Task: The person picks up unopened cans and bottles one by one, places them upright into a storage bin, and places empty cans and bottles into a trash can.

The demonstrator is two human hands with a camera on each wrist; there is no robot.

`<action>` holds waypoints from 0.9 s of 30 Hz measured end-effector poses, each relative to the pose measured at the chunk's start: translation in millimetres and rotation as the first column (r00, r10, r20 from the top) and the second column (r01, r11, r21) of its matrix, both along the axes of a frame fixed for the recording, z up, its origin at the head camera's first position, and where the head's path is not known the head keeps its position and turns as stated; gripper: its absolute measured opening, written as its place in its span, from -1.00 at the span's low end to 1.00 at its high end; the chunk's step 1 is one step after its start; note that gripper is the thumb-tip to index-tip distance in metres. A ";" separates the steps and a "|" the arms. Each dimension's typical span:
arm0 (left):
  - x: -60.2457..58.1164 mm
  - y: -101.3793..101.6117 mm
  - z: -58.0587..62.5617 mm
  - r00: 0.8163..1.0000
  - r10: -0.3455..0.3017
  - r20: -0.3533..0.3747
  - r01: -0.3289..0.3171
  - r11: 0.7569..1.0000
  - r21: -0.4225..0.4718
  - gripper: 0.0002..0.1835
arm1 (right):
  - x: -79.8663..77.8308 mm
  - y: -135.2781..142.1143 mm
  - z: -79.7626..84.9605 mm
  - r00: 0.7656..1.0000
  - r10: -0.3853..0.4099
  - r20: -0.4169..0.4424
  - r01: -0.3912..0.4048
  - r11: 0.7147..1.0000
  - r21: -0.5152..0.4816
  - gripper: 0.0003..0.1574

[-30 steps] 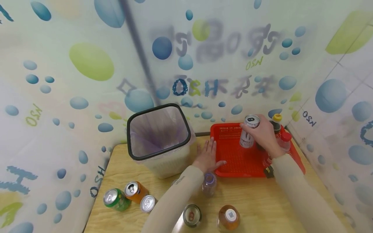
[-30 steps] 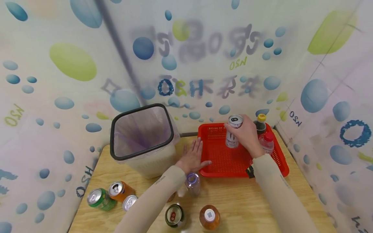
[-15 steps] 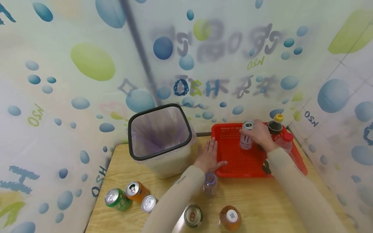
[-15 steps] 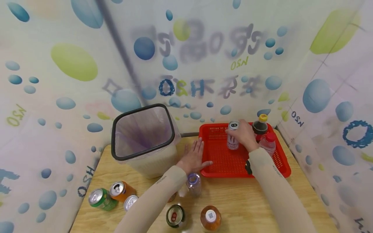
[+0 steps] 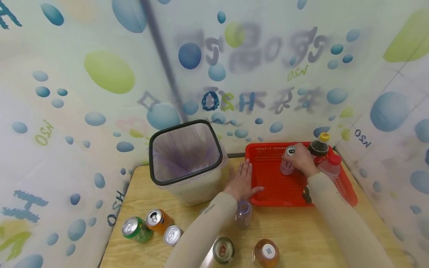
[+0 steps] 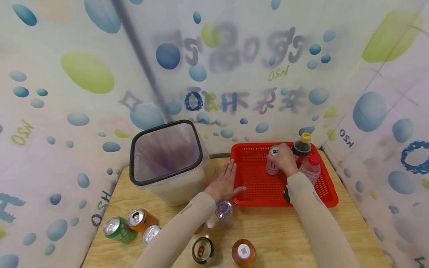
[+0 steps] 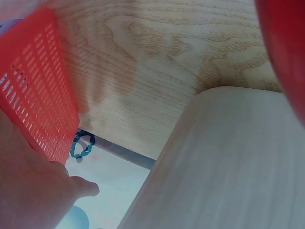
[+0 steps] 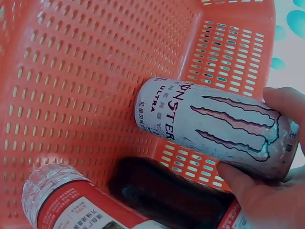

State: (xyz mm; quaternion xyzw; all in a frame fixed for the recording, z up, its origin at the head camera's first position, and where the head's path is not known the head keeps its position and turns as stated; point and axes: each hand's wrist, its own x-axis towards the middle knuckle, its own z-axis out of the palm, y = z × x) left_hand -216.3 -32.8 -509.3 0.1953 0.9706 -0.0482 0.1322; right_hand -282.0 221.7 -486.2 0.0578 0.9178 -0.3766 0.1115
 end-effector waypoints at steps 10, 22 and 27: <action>2.5 0.0 4.2 1.000 -0.004 0.010 0.004 1.000 0.012 0.12 | -2.1 2.0 -3.5 1.000 0.016 0.017 -0.016 1.000 0.012 -0.20; 2.1 0.6 1.2 1.000 -0.008 -0.006 0.008 1.000 0.006 0.13 | 2.6 -3.1 -1.3 0.999 0.037 -0.015 -0.036 0.999 0.022 -0.09; 1.3 0.4 0.9 1.000 -0.001 0.006 0.001 1.000 0.006 0.13 | 4.5 -7.4 3.0 0.998 0.040 -0.058 -0.037 0.998 0.055 -0.10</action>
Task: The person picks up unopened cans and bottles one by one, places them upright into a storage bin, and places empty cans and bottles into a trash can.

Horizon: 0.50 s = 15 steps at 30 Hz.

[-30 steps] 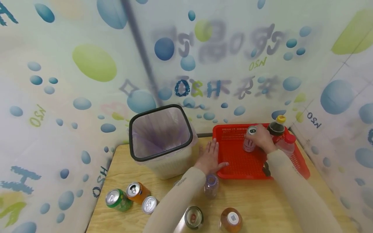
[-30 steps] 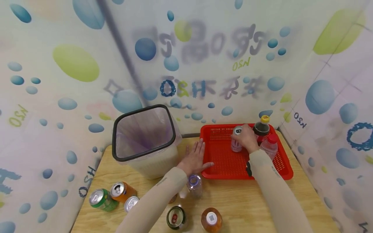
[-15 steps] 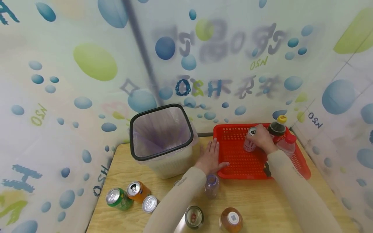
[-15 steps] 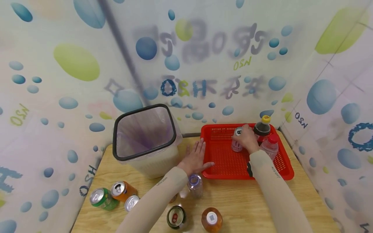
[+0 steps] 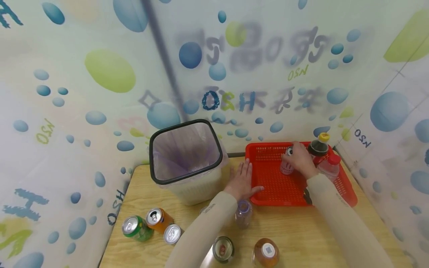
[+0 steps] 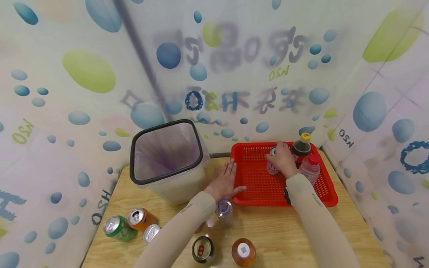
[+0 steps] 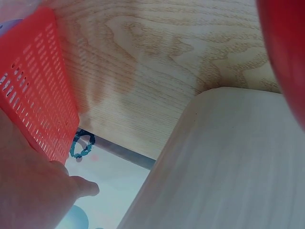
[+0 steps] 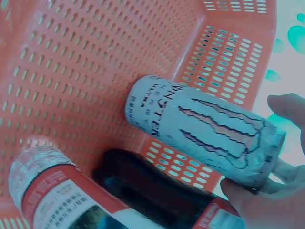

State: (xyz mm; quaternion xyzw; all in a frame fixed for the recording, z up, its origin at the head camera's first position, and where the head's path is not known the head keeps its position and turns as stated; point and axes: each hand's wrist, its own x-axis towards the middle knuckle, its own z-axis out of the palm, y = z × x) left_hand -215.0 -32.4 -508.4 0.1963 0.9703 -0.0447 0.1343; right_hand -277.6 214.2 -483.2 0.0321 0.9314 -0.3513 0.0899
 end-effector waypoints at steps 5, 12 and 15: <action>0.6 0.3 2.2 1.000 0.002 0.006 -0.002 1.000 0.002 0.13 | 4.2 -3.3 8.8 0.999 0.021 -0.046 -0.018 0.998 0.064 -0.16; 0.1 -0.3 1.2 1.000 -0.001 0.002 0.001 1.000 0.004 0.13 | 16.2 -10.1 24.8 0.982 0.083 -0.171 -0.058 0.987 0.149 -0.19; 0.5 -0.3 2.0 1.000 0.000 0.004 0.000 1.000 0.006 0.13 | 24.4 -11.9 31.5 0.975 0.097 -0.201 -0.068 0.986 0.149 -0.19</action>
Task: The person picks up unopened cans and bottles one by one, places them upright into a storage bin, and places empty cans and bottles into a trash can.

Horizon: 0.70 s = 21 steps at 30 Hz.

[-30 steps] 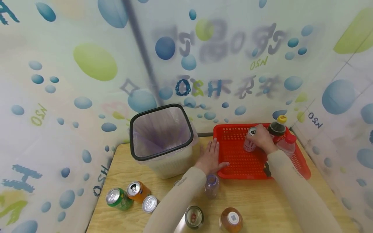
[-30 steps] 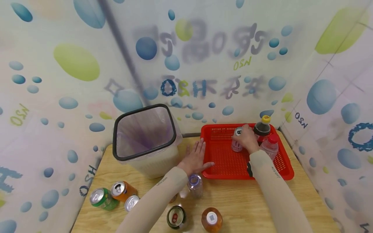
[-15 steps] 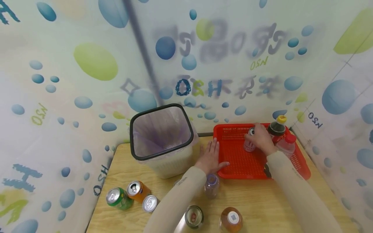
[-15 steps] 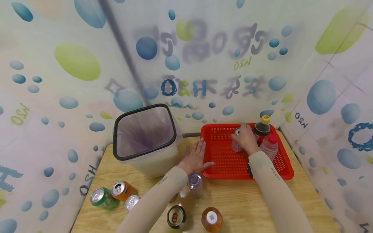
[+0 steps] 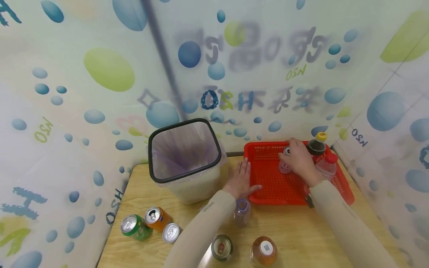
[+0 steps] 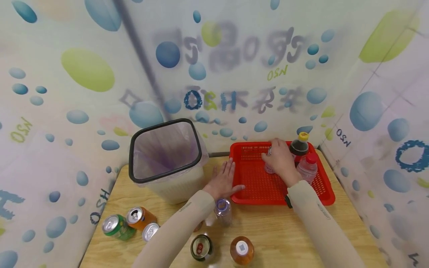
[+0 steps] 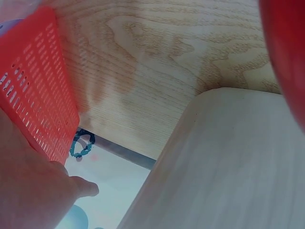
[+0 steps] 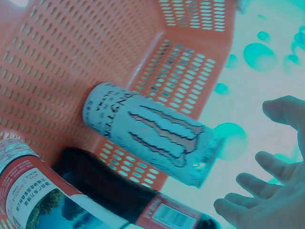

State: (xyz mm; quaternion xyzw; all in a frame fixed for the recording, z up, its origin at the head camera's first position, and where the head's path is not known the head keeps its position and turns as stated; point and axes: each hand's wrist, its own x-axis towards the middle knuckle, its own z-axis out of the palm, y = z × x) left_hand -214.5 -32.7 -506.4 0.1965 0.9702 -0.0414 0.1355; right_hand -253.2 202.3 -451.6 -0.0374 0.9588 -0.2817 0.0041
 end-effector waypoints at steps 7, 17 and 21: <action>0.8 -0.3 3.2 1.000 0.021 0.019 -0.021 1.000 0.007 0.14 | 26.4 3.4 6.1 1.000 0.017 -0.018 -0.019 0.993 -0.119 -0.15; -0.4 -1.6 0.7 0.999 0.019 0.029 -0.020 0.999 0.035 0.14 | 65.4 5.7 5.3 1.000 -0.023 0.019 0.026 0.987 -0.158 -0.12; -0.9 -1.8 -0.3 1.000 0.009 0.028 -0.010 0.999 0.041 0.14 | 74.0 7.3 0.6 1.000 -0.019 -0.015 0.016 0.987 -0.160 -0.17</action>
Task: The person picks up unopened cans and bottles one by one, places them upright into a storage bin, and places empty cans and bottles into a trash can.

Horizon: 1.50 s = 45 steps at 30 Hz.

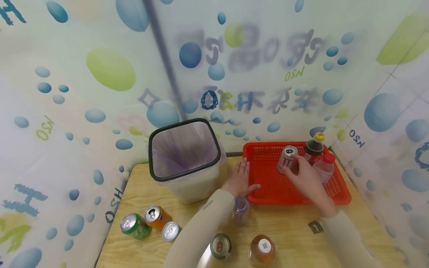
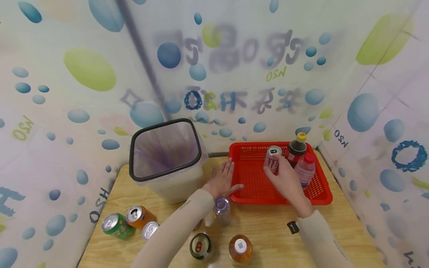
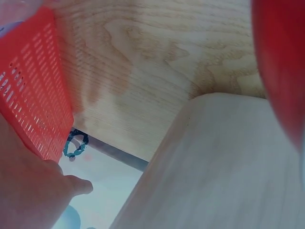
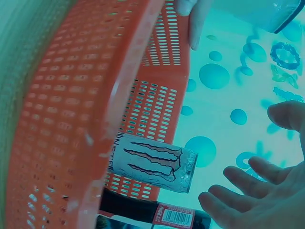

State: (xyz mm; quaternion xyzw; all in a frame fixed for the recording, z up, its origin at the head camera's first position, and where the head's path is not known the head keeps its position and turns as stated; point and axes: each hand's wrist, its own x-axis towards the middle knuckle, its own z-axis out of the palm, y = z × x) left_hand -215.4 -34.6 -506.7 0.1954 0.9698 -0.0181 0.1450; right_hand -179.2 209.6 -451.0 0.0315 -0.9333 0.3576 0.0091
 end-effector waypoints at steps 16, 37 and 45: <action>-2.0 -10.1 5.0 0.999 -0.049 0.008 0.048 0.997 0.067 0.05 | 23.5 -2.7 -17.1 0.997 0.019 -0.078 -0.021 1.000 -0.018 -0.26; 6.8 -39.9 29.0 0.986 -0.155 0.062 0.135 0.959 0.251 -0.18 | 37.7 -7.6 -44.8 0.987 0.117 -0.107 -0.117 0.993 0.007 -0.31; 20.5 -50.5 41.0 0.971 -0.199 0.132 0.104 0.850 0.517 -0.20 | 37.7 -8.9 -51.8 0.985 0.124 -0.119 -0.126 0.992 -0.008 -0.34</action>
